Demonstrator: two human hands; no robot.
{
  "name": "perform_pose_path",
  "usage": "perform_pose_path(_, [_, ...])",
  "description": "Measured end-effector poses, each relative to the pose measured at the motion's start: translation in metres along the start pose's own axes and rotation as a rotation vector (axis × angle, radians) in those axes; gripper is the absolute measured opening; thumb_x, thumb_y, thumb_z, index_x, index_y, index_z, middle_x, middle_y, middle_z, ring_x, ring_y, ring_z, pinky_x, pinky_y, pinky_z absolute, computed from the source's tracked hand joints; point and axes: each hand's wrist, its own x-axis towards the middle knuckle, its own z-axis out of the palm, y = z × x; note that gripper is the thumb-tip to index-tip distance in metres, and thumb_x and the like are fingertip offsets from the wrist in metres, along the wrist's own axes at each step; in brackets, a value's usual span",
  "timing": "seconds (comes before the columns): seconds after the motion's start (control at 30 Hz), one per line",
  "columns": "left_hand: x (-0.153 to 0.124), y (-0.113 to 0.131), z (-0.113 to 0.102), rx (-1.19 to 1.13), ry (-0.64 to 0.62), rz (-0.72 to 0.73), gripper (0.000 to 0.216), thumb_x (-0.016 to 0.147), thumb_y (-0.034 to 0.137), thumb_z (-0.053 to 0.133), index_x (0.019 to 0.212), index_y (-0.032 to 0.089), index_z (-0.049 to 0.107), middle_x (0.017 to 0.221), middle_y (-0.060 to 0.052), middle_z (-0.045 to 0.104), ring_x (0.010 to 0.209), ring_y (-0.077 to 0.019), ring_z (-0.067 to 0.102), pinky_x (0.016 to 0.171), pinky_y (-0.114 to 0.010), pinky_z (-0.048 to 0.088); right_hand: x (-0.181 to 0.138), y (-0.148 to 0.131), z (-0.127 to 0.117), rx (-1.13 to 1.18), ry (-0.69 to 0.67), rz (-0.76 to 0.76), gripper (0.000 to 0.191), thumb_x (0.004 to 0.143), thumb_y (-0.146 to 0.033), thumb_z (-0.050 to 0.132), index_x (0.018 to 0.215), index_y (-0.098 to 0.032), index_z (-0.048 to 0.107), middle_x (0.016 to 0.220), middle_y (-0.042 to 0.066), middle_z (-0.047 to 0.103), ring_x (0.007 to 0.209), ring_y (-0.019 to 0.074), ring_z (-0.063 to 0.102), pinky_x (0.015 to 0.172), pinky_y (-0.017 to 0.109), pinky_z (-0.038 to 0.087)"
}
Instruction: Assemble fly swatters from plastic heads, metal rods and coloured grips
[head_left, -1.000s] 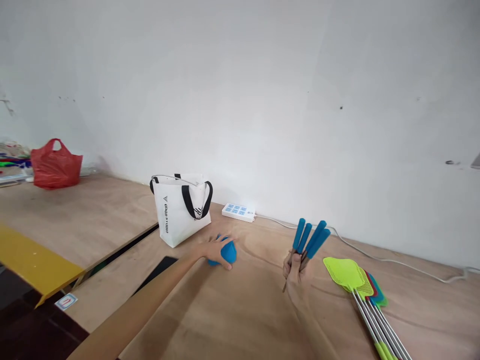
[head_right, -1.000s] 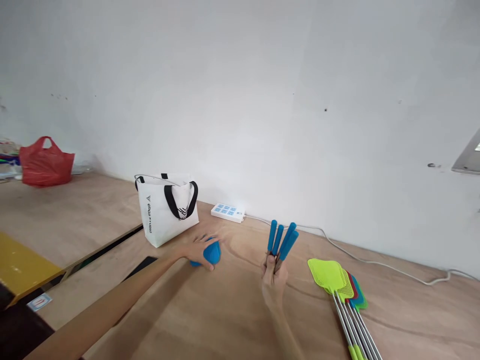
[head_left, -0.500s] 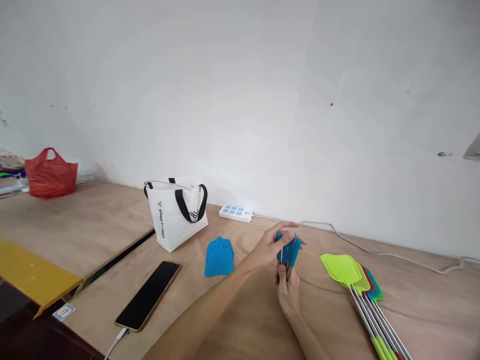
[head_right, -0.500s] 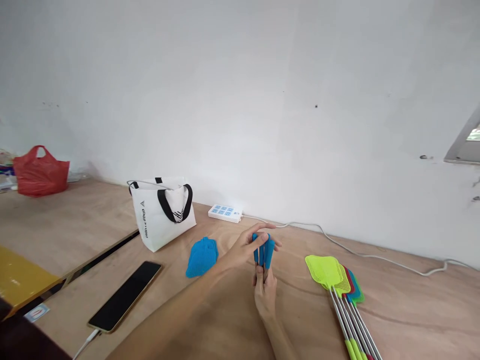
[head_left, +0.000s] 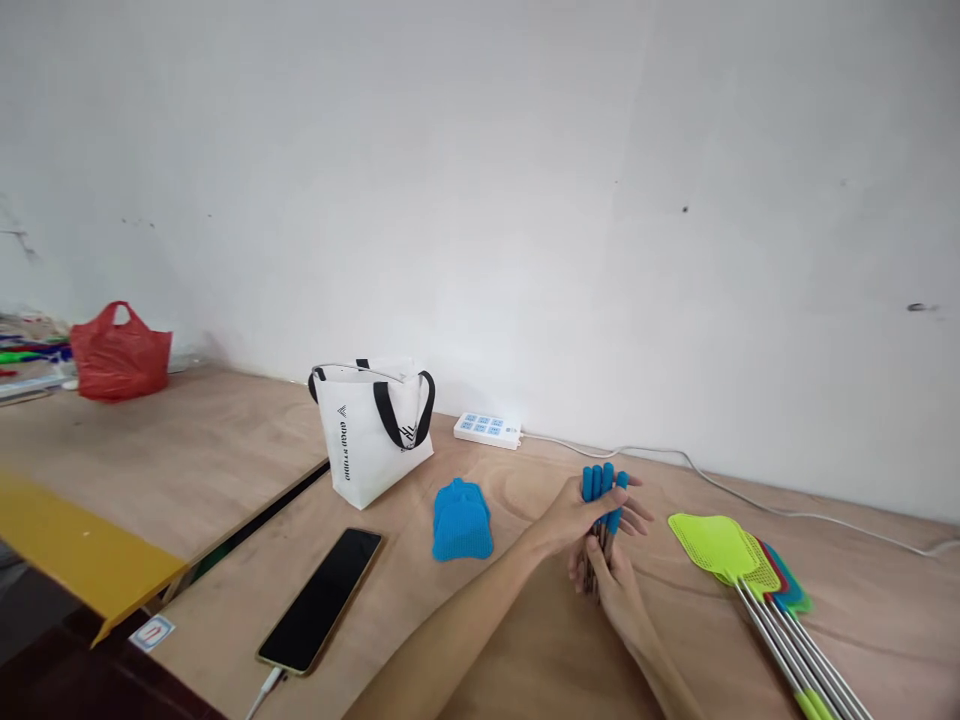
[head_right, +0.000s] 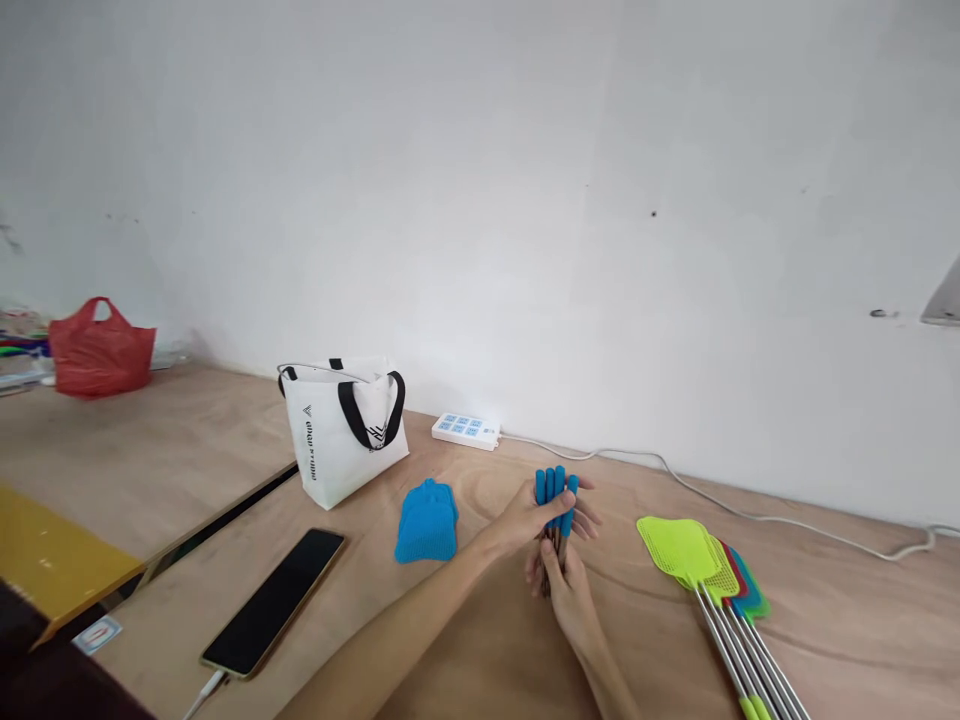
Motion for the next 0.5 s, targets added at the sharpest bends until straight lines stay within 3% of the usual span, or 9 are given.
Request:
perform_pose_path(0.13, [-0.003, -0.006, -0.001, 0.000, -0.073, -0.070, 0.071, 0.070, 0.067, 0.081, 0.109, 0.009, 0.066, 0.083, -0.014, 0.074, 0.072, -0.0235, 0.073, 0.069, -0.033, 0.054, -0.001, -0.001, -0.008, -0.035, -0.061, -0.032, 0.056, 0.090, -0.074, 0.049, 0.072, -0.022, 0.058, 0.063, 0.005, 0.064, 0.054, 0.0176, 0.059, 0.055, 0.031, 0.049])
perform_pose_path(0.3, [-0.004, -0.004, -0.004, -0.037, 0.149, 0.010, 0.064, 0.073, 0.070, 0.076, 0.098, 0.013, 0.060, 0.071, -0.004, 0.067, 0.057, -0.0157, 0.064, 0.058, -0.028, 0.051, -0.006, -0.004, -0.010, -0.146, -0.161, -0.003, 0.051, 0.091, -0.070, 0.052, 0.077, -0.022, 0.063, 0.071, 0.005, 0.068, 0.067, 0.0214, 0.064, 0.068, 0.035, 0.054])
perform_pose_path(0.4, [-0.009, 0.010, -0.003, 0.095, 0.084, 0.001, 0.055, 0.081, 0.066, 0.071, 0.097, 0.014, 0.059, 0.073, -0.003, 0.065, 0.062, -0.0159, 0.063, 0.061, -0.028, 0.050, -0.007, -0.001, -0.007, -0.209, -0.125, -0.033, 0.049, 0.091, -0.062, 0.056, 0.112, -0.020, 0.068, 0.105, 0.009, 0.072, 0.107, 0.0274, 0.066, 0.097, 0.041, 0.052])
perform_pose_path(0.47, [-0.015, 0.020, -0.002, 0.294, -0.020, 0.026, 0.040, 0.092, 0.054, 0.062, 0.095, 0.015, 0.060, 0.075, -0.004, 0.065, 0.068, -0.0163, 0.063, 0.067, -0.028, 0.050, -0.006, 0.003, -0.006, -0.266, -0.073, -0.066, 0.058, 0.092, -0.056, 0.058, 0.138, -0.021, 0.055, 0.132, 0.012, 0.064, 0.131, 0.0285, 0.053, 0.111, 0.045, 0.043])
perform_pose_path(0.5, [-0.018, 0.024, -0.001, 0.416, -0.059, 0.058, 0.030, 0.095, 0.046, 0.059, 0.096, 0.016, 0.062, 0.079, -0.005, 0.066, 0.074, -0.0177, 0.064, 0.071, -0.029, 0.050, -0.006, 0.005, -0.006, -0.315, -0.035, -0.077, 0.060, 0.092, -0.055, 0.058, 0.142, -0.022, 0.052, 0.137, 0.012, 0.060, 0.135, 0.0289, 0.050, 0.113, 0.046, 0.040])
